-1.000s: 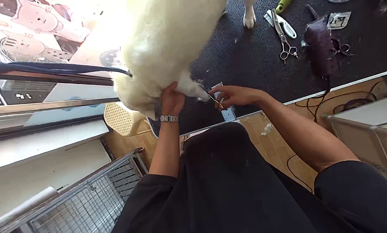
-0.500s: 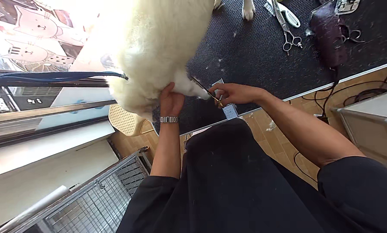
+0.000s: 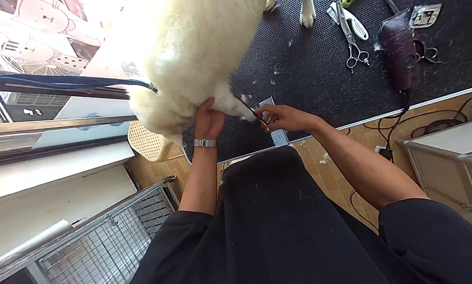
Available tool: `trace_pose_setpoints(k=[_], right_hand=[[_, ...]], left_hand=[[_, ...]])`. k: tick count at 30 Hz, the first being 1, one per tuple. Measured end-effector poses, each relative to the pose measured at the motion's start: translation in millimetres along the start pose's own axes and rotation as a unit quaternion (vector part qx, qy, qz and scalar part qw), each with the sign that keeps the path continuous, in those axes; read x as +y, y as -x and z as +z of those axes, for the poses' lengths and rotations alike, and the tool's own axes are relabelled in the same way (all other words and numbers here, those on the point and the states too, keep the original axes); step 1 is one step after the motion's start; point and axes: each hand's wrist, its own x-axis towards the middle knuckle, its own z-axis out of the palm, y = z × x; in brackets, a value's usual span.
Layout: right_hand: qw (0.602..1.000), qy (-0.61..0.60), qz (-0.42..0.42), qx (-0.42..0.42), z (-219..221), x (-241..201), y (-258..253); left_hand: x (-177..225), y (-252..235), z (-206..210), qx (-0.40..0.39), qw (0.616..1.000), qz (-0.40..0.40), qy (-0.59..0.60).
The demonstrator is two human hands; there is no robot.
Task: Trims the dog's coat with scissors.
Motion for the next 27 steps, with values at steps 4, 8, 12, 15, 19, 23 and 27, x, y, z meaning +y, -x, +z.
trace_pose_setpoints(k=[4,8,12,15,19,23,27], right_hand=[[1.000,0.012,0.006,0.007,3,0,1],[0.999,0.010,0.025,0.031,8,8,-1],[0.996,0.004,0.053,0.076,11,16,-2],[0.990,-0.015,0.056,0.129,8,17,-5],[0.980,-0.025,0.048,0.189,-6,10,-11],[0.973,-0.028,0.067,0.217,-23,3,-27],[0.958,-0.114,0.064,0.255,-42,-22,-54]], left_hand=[[0,1,0,-0.003,1.000,0.002,0.008],[-1,-3,-3,0.000,1.000,0.005,0.007],[0,-5,-1,0.016,1.000,0.007,0.013],[5,-4,8,0.048,0.998,0.015,0.026],[26,-7,22,0.070,0.995,0.058,0.051],[39,-19,8,0.087,0.987,0.126,-0.040],[23,-30,-11,0.119,0.982,0.109,-0.098]])
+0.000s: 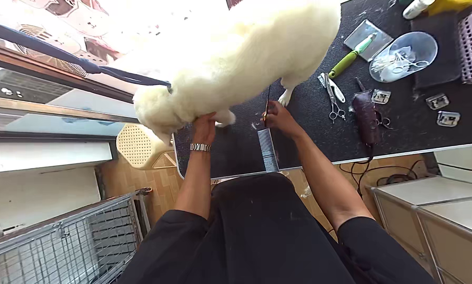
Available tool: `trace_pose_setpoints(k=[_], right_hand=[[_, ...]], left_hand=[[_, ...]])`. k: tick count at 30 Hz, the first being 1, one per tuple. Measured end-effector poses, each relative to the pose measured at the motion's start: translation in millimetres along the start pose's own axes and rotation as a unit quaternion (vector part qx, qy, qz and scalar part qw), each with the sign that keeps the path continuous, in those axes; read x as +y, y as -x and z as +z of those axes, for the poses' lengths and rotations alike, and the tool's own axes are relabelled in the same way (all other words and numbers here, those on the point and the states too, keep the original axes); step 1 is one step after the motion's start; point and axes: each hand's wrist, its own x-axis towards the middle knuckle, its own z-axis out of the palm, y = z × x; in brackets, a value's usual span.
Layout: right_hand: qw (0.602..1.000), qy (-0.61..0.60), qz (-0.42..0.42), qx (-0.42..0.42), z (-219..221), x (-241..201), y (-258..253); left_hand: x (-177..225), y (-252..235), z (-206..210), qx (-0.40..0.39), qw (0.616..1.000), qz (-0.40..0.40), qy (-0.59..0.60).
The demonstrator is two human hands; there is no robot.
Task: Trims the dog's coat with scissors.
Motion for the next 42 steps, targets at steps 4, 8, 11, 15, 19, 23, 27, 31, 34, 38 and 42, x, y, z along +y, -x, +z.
trace_pose_setpoints(k=[4,8,11,15,19,23,27,31,34,38,42], right_hand=[[0.995,-0.087,-0.003,0.048,-10,-41,-19],[0.986,-0.147,-0.041,0.064,-6,-48,-25],[0.973,-0.196,-0.087,0.090,-4,-48,-33],[0.974,-0.166,-0.114,0.106,-15,-72,-39],[0.980,-0.098,-0.129,0.118,-22,-66,-44],[0.980,0.020,-0.120,0.159,-20,-38,-55],[0.966,0.031,-0.117,0.226,-2,-38,-62],[0.949,0.002,-0.124,0.290,15,-66,-59],[0.941,0.006,-0.147,0.304,4,-91,-57],[0.938,-0.025,-0.182,0.294,-19,-117,-58],[0.955,-0.047,-0.168,0.240,-15,-101,-49]], left_hand=[[-6,-1,-4,-0.004,0.999,-0.020,0.031],[2,0,-10,-0.018,0.998,-0.022,0.054],[3,-2,-20,-0.046,0.996,-0.029,0.072],[4,-5,-20,-0.049,0.995,-0.039,0.072],[3,-6,-16,-0.055,0.995,-0.043,0.068],[4,-8,-21,-0.062,0.995,-0.054,0.060],[5,-11,-30,-0.086,0.992,-0.065,0.065],[11,-14,-35,-0.101,0.989,-0.094,0.052],[13,-21,-34,-0.118,0.986,-0.101,0.050],[13,-29,-27,-0.151,0.982,-0.102,0.042],[9,-30,-18,-0.153,0.981,-0.119,0.007]])
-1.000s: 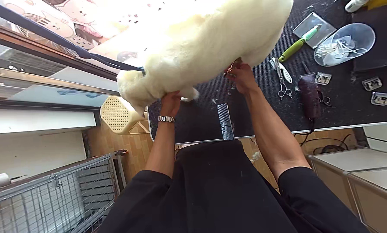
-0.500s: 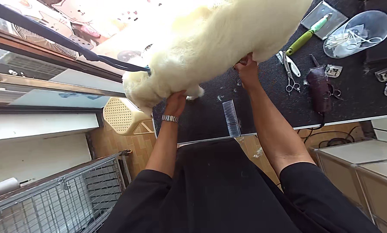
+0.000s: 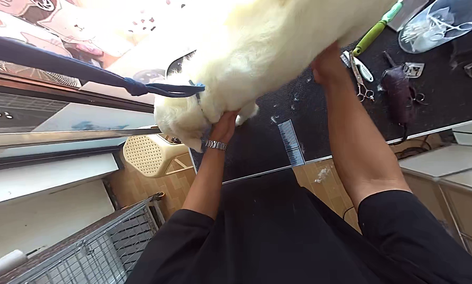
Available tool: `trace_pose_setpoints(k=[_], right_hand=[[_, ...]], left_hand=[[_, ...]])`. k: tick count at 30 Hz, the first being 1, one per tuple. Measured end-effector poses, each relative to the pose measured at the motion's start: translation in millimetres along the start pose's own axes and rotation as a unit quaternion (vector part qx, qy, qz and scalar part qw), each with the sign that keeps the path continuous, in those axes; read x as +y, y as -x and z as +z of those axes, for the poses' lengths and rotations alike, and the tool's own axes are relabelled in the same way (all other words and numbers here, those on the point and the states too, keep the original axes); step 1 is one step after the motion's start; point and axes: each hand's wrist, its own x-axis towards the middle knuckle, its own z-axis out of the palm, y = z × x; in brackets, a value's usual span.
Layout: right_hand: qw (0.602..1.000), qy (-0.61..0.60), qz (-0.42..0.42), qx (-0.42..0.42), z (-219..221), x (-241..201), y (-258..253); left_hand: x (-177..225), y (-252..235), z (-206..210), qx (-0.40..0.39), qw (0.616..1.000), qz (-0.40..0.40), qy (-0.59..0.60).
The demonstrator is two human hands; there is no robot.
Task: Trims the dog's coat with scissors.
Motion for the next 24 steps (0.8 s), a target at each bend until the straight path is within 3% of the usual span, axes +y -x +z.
trace_pose_setpoints(k=[5,11,15,19,22,24], right_hand=[[0.976,0.159,0.030,-0.144,0,81,50],[0.941,0.141,0.084,-0.295,25,113,146],[0.921,-0.057,0.279,-0.265,47,82,192],[0.807,-0.307,0.476,-0.169,71,19,211],[0.754,-0.395,0.504,-0.150,90,-20,201],[0.734,-0.428,0.507,-0.149,102,-39,192]], left_hand=[[-4,-3,-1,0.014,0.999,0.038,-0.010],[2,3,3,0.028,0.998,0.044,-0.038],[3,4,-4,0.012,0.999,0.043,-0.013],[3,7,-4,0.017,0.999,0.031,-0.029],[4,8,-8,-0.004,0.998,0.032,-0.054],[10,15,-12,0.012,0.984,0.048,-0.173]])
